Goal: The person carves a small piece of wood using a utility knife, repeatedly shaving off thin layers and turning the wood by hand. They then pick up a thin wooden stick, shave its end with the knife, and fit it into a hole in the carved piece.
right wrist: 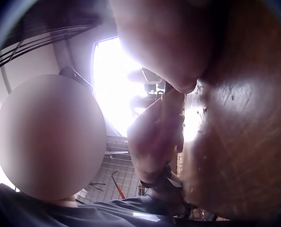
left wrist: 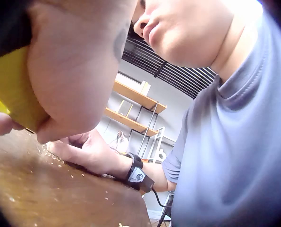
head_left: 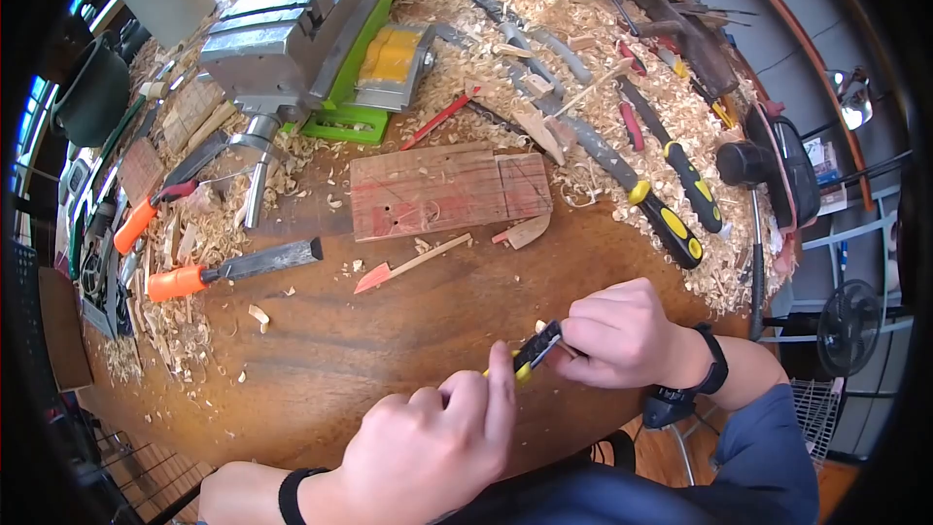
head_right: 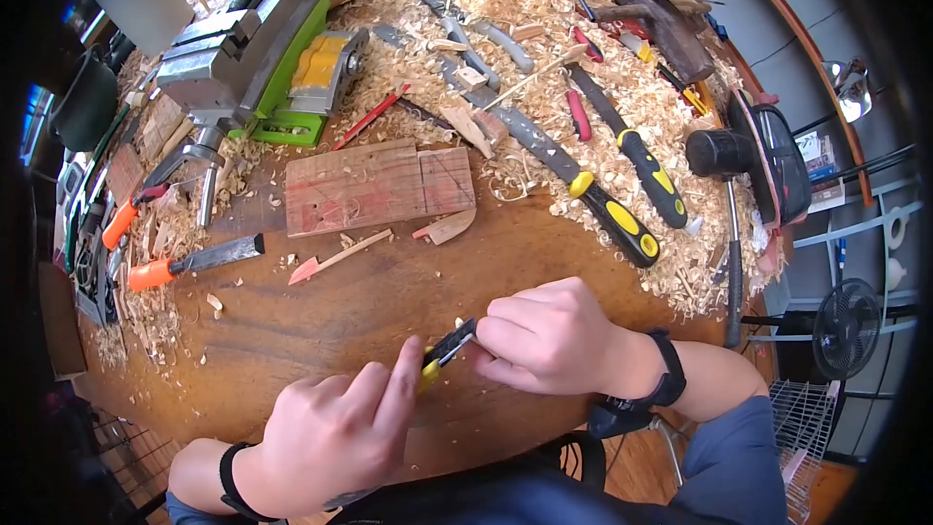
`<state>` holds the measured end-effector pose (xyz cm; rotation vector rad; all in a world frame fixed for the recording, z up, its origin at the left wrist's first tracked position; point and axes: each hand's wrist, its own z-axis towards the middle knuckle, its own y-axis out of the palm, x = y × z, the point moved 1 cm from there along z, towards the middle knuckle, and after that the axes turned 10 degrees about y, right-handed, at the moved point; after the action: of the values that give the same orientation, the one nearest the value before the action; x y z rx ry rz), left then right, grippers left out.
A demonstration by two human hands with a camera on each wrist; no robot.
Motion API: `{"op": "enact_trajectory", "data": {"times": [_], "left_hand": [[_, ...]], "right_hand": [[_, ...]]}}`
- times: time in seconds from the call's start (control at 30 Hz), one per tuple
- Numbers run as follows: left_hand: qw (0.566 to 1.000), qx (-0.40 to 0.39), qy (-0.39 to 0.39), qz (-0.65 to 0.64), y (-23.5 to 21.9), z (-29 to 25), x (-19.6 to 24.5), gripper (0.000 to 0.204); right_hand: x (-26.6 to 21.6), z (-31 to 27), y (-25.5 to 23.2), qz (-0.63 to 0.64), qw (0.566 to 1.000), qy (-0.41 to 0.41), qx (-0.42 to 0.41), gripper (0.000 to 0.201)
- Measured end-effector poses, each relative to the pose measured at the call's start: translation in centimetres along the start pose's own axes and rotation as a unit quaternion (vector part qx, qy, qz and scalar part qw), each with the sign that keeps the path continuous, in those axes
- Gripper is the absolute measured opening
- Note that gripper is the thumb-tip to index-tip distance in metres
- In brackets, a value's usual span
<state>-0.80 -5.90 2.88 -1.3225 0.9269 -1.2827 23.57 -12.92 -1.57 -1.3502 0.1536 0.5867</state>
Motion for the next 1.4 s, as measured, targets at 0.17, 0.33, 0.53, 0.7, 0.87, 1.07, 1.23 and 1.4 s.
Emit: {"op": "enact_trajectory", "data": {"times": [0.17, 0.33, 0.53, 0.7, 0.87, 1.07, 1.23, 1.4], "left_hand": [[0.999, 0.019, 0.008, -0.027, 0.8, -0.9, -0.6, 0.060], [1.000, -0.013, -0.004, -0.027, 0.1, -0.1, -1.1, 0.058], [0.999, 0.019, -0.024, -0.034, 0.7, -0.1, -1.2, 0.055], [0.998, 0.036, -0.019, -0.056, 0.1, -0.4, -1.2, 0.056], [0.999, 0.013, 0.012, -0.045, 0.5, -1.0, -1.2, 0.058], [0.999, 0.006, 0.012, -0.043, 0.1, -0.5, -1.2, 0.058], [0.998, -0.013, 0.004, -0.054, 0.1, -0.2, -1.3, 0.056], [0.999, -0.019, -0.028, -0.033, 0.1, 0.4, -1.0, 0.053]], "right_hand": [[0.0, -0.2, 0.2, 0.004, 1.000, 0.007, 0.014, 0.023], [-0.2, -0.1, 0.3, -0.001, 1.000, -0.012, 0.022, 0.021], [-0.1, 0.1, 0.3, 0.004, 1.000, 0.001, 0.019, 0.021], [0.0, 0.0, 0.3, 0.016, 1.000, 0.009, 0.008, 0.023], [0.0, -0.2, 0.4, 0.017, 1.000, 0.014, 0.009, 0.024], [-0.1, 0.1, 0.3, 0.018, 1.000, 0.010, 0.004, 0.024], [-0.1, 0.1, 0.3, 0.009, 1.000, 0.007, 0.010, 0.024], [-0.3, 0.1, 0.4, -0.005, 1.000, -0.011, 0.021, 0.022]]}}
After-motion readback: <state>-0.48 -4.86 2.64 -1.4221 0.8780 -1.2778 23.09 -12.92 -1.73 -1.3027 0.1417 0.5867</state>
